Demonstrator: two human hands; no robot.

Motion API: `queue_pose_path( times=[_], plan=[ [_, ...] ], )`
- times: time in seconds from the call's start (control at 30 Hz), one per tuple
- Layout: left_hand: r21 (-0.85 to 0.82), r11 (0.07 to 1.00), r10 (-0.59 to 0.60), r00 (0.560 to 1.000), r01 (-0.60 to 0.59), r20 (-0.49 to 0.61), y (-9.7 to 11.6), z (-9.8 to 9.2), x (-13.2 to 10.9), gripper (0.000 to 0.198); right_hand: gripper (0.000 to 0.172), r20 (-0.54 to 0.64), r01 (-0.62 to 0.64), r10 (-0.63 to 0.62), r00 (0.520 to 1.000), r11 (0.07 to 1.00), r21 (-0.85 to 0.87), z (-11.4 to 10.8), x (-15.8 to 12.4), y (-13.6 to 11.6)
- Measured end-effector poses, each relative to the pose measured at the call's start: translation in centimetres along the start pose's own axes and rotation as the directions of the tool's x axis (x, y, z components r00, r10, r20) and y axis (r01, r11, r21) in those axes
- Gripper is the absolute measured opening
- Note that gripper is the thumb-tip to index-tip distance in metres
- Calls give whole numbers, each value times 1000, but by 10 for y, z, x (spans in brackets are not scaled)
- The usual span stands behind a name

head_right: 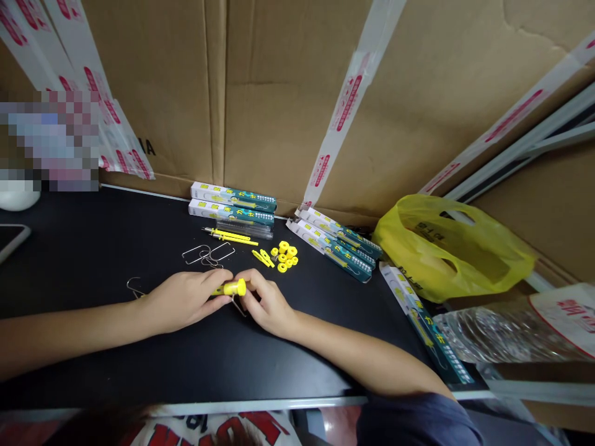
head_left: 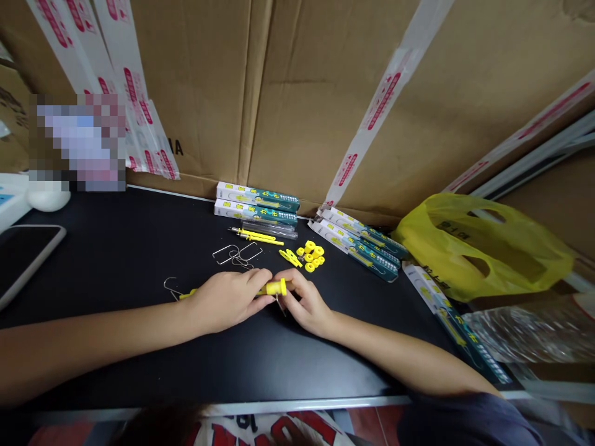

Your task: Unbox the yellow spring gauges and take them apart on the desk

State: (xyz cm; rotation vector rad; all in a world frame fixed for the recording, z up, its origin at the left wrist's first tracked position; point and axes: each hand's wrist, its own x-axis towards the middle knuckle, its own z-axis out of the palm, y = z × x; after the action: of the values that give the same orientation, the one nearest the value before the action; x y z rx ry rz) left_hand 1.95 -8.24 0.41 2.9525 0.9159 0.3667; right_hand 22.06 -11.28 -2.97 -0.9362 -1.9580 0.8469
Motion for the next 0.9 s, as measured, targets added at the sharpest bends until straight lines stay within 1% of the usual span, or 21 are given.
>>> queue_pose_path(
  times=[0.1, 0.2, 0.33, 0.5, 0.63, 0.73, 0.9],
  plan=[
    [-12, 1000, -10, 999, 11, 44, 4, -6, 2, 19, 13, 13, 31, -30, 999, 998, -60, 3, -2, -3],
    [-16, 1000, 3, 997, -2, 72, 5, -8, 3, 16, 12, -5, 22, -23, 1000, 992, -121, 5, -2, -5],
    [-18, 1000, 26, 998, -25, 59, 3, -6, 3, 15, 13, 4, 9, -9, 1000, 989, -146, 5, 0, -6],
    [-31, 998, 50, 996, -48, 71, 0, -5, 1, 16, 15, 34, 24, -19, 999, 986, -162, 4, 1, -4],
    [-60, 998, 8, 996, -3, 85, 0, -5, 1, 15, 15, 34, 9, -4, 999, 988, -157, 4, 2, -4],
    [-82, 996, -21, 993, 31, 117, 1, -5, 0, 15, 15, 44, 10, -3, 999, 987, -158, 3, 1, -5],
    [-85, 996, -8, 981, 25, 194, -1, -10, 1, 16, 16, 90, 9, 7, 996, 985, -172, 0, 1, -7]
  ],
)
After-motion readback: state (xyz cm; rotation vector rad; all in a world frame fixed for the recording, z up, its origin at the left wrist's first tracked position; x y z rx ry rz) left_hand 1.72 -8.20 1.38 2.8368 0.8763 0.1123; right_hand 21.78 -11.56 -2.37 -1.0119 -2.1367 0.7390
